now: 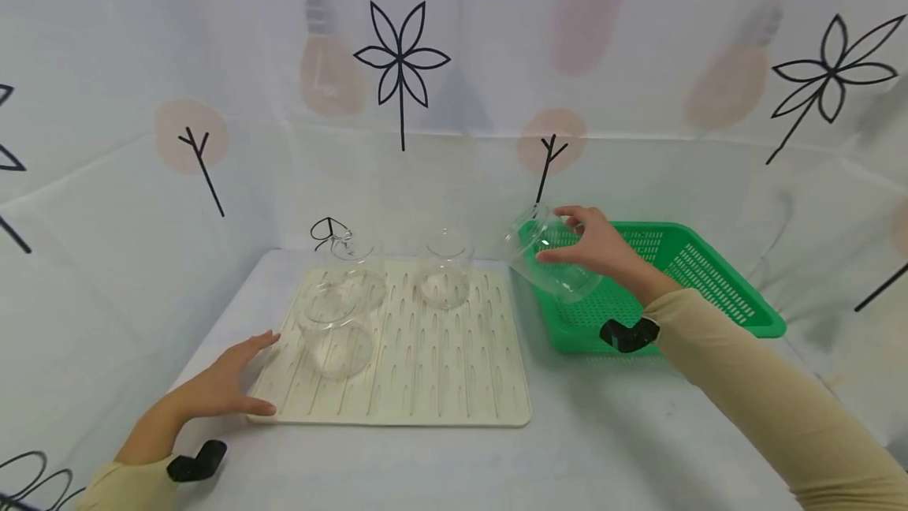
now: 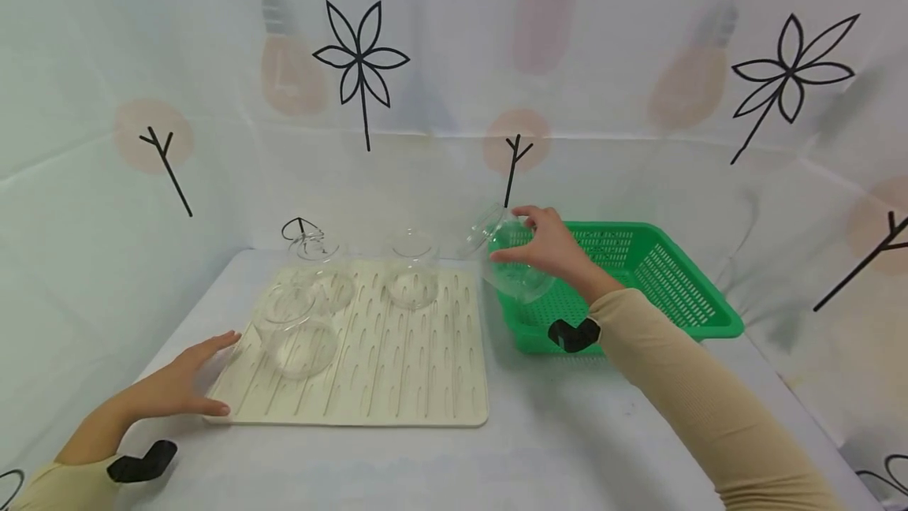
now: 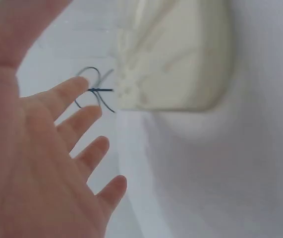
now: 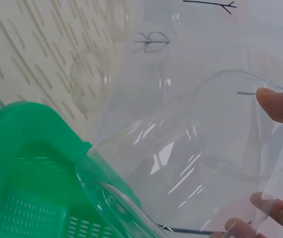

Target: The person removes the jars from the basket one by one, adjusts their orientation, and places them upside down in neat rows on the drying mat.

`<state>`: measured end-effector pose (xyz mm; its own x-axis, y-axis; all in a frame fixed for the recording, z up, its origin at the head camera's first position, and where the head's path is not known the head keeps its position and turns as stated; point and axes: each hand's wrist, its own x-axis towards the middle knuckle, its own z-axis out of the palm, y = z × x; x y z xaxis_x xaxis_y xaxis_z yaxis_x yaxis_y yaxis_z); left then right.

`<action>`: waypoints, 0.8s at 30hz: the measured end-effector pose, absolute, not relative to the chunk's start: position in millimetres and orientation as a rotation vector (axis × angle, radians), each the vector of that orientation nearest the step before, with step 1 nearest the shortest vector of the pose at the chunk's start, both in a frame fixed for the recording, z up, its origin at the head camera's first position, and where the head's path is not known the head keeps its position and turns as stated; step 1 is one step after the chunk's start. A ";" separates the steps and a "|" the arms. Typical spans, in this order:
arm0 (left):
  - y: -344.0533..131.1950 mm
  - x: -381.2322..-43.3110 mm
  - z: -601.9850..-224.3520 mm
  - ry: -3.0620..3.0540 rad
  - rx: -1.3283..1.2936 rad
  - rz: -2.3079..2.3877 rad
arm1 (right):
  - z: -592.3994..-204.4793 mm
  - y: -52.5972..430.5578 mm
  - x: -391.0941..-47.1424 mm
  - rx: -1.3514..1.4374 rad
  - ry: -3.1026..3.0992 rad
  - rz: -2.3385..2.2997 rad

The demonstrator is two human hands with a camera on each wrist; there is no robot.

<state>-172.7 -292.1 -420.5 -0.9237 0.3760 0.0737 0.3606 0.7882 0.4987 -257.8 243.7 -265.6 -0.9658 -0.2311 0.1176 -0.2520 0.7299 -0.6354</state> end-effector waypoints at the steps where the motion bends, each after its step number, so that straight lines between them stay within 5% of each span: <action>1: -289.9 -172.8 -417.3 2.953 0.595 0.820 | -265.1 242.7 -256.6 0.416 -2.890 1.064; 24: -208.3 -182.0 -340.5 3.040 0.837 1.128 | -261.6 219.4 -242.0 0.529 -2.885 0.927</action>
